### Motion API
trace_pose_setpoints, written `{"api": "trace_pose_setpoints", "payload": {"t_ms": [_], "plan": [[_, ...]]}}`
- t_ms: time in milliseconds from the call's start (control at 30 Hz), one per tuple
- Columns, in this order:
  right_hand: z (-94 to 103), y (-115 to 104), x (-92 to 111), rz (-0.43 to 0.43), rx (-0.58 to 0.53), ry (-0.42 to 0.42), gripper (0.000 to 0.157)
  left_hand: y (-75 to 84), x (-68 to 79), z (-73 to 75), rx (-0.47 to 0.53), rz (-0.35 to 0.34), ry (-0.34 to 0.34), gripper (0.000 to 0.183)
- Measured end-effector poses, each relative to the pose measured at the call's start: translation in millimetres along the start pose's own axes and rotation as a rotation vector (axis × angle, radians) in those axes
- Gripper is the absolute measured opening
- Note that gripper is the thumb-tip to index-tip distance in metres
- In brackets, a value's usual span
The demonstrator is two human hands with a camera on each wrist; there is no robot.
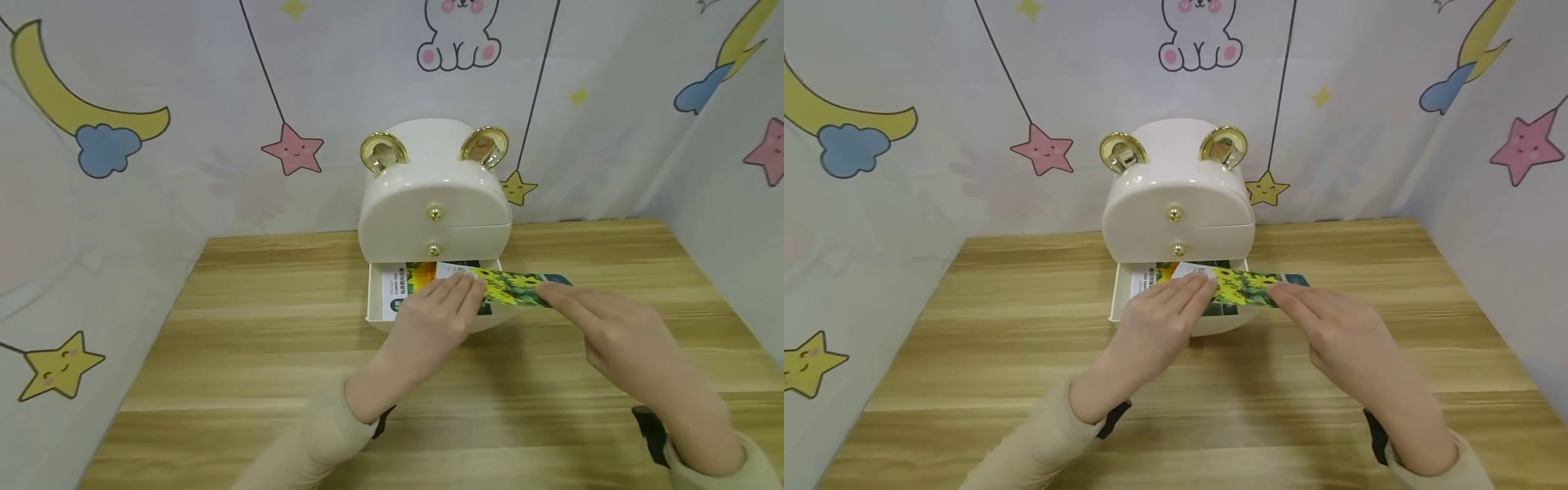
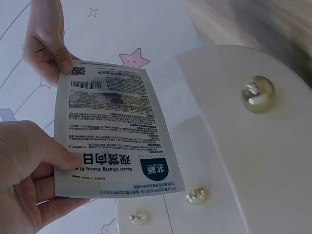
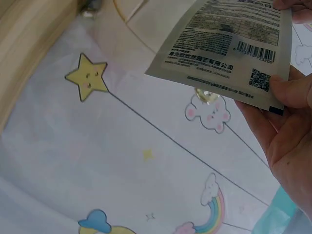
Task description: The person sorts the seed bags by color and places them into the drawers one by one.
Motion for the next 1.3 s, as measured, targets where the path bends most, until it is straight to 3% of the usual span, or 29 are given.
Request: {"api": "trace_pose_setpoints", "payload": {"t_ms": [267,500,600,800,1100,1300], "plan": [[-44.6,-9,-15,0.093,-0.123,0.068,0.043,-18.2,43.6,-6.9,0.046,0.027,-0.026,0.022],[-76.8,-11,-19,0.117,-0.157,0.019,0.04,-26.0,67.5,-21.9,0.059,0.013,-0.041,0.024],[-87.9,-11,-21,0.119,-0.152,-0.002,0.039,-27.9,73.5,-30.6,0.066,0.001,-0.064,0.024],[-109.1,-10,-24,0.108,-0.156,-0.074,0.05,-33.2,82.2,-50.0,0.121,0.009,-0.154,0.024],[-139.1,9,-25,-0.064,-0.136,-0.322,0.045,-39.5,85.5,-78.4,0.255,0.077,-0.349,0.029],[-149.0,15,-26,-0.122,-0.131,-0.378,0.035,-43.5,86.2,-93.0,0.347,0.119,-0.42,0.032]]}}
Point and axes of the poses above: each hand's wrist, its own x-axis away from the middle knuckle, its own z-axis out of the back of the hand, y = z × x, the point moved 9 cm from there along -x, towards the middle knuckle, and after that the axes turned 8 degrees about -z, right-handed, at the moved point
